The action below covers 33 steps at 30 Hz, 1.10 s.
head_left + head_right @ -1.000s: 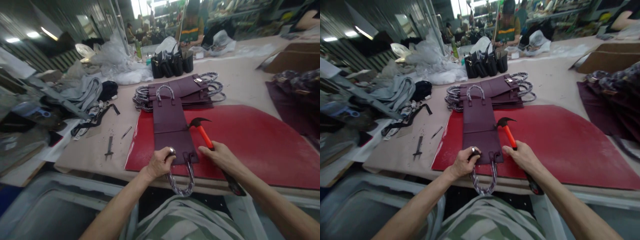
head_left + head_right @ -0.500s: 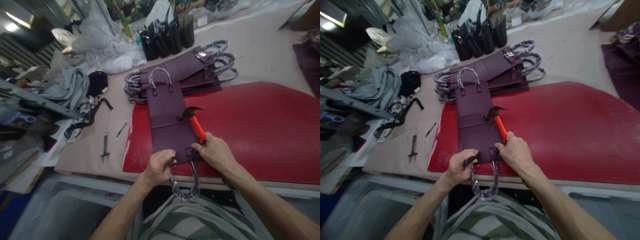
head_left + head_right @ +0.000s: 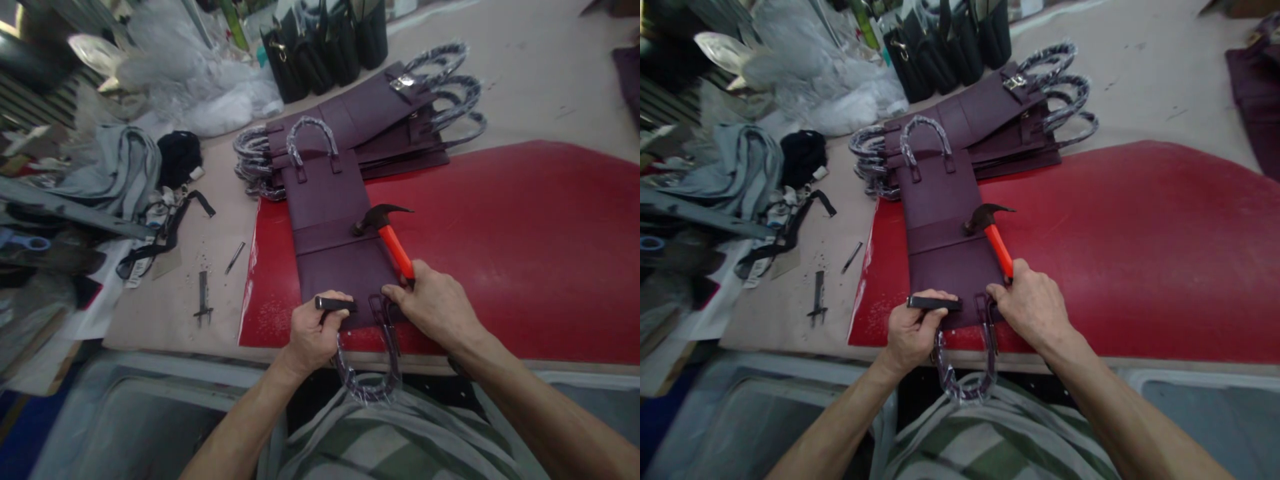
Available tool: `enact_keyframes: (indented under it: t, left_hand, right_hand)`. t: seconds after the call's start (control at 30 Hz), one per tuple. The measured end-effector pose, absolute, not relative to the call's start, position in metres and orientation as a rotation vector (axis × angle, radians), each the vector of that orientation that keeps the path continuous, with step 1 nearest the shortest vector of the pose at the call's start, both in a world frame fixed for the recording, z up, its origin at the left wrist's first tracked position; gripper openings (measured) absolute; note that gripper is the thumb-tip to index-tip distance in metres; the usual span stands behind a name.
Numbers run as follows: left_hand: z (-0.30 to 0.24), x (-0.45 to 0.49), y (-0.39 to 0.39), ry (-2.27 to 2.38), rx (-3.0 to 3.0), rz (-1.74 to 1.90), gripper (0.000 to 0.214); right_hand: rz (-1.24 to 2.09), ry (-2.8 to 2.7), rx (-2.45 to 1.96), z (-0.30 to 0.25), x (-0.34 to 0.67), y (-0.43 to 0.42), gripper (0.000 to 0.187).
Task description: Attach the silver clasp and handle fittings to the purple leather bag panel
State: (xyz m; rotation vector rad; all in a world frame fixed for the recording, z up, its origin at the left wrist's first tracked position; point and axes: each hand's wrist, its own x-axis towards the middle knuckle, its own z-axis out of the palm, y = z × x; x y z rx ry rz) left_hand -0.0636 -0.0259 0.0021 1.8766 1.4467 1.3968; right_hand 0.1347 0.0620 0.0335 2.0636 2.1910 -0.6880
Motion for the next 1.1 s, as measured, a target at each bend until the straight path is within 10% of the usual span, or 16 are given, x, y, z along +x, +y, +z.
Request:
enact_keyframes:
  t: [1.1]
  left_hand:
    - [-0.002,-0.052,-0.025,1.579,2.065,1.318,0.016]
  right_hand:
    - [-0.703,2.289,2.046,0.031,0.138,0.059,0.036]
